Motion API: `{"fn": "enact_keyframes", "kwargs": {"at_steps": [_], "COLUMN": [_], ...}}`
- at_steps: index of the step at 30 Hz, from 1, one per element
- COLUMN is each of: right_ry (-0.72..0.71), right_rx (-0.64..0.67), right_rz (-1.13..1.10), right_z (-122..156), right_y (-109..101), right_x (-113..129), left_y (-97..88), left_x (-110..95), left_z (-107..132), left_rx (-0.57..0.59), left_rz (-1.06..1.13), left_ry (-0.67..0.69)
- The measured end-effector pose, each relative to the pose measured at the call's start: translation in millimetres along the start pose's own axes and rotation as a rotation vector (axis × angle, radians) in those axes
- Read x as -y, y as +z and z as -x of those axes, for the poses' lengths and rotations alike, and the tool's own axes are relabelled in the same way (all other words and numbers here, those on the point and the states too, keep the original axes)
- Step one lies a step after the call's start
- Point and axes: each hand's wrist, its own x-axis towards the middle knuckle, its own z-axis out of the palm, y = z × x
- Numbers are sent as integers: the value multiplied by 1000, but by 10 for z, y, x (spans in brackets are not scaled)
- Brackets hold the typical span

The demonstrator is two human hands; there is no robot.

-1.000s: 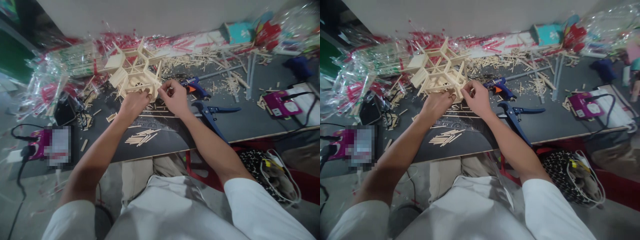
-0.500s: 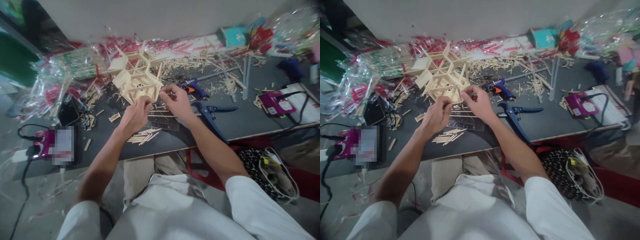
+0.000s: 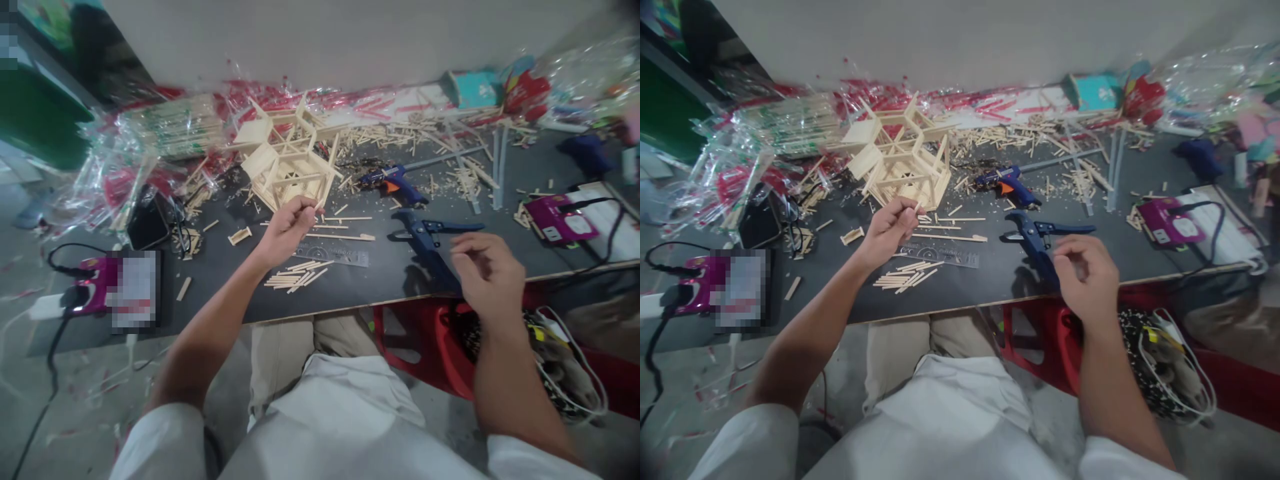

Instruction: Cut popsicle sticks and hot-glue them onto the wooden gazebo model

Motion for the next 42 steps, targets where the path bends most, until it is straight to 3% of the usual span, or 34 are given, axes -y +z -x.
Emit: {"fn": "enact_keyframes", "kwargs": {"at_steps": [4, 7, 9, 17, 24, 28, 34, 39, 42], "right_ry": [-94, -54, -56, -181, -222, -260, -422, -295, -178], "right_rx": [241, 483, 551, 659, 583, 609, 601, 587, 632], "right_rz": [239, 343, 385, 440, 539, 575, 750, 888, 815], "right_z": [36, 15, -20, -269, -394, -450, -427, -393, -402], "right_y": [-254, -296, -285, -251, -211, -184, -142, -90, -86], "right_x": [-308, -478, -549, -645, -530, -497, -323, -85, 63], "left_y": [-11, -22, -28, -17, -35, -33, -4, -16, -24], "left_x": [-23, -13, 1, 17, 84, 93, 73, 134, 150], "left_z": [-1, -2, 1, 8, 5, 4, 9, 16, 18], "left_rx": [34, 32, 28, 59, 79, 86, 56, -123, -119], "left_rz": [-26, -91, -135, -149, -73, -29, -65, -257, -298], "left_ry": [24, 52, 64, 52, 56, 54, 14, -12, -18]}}
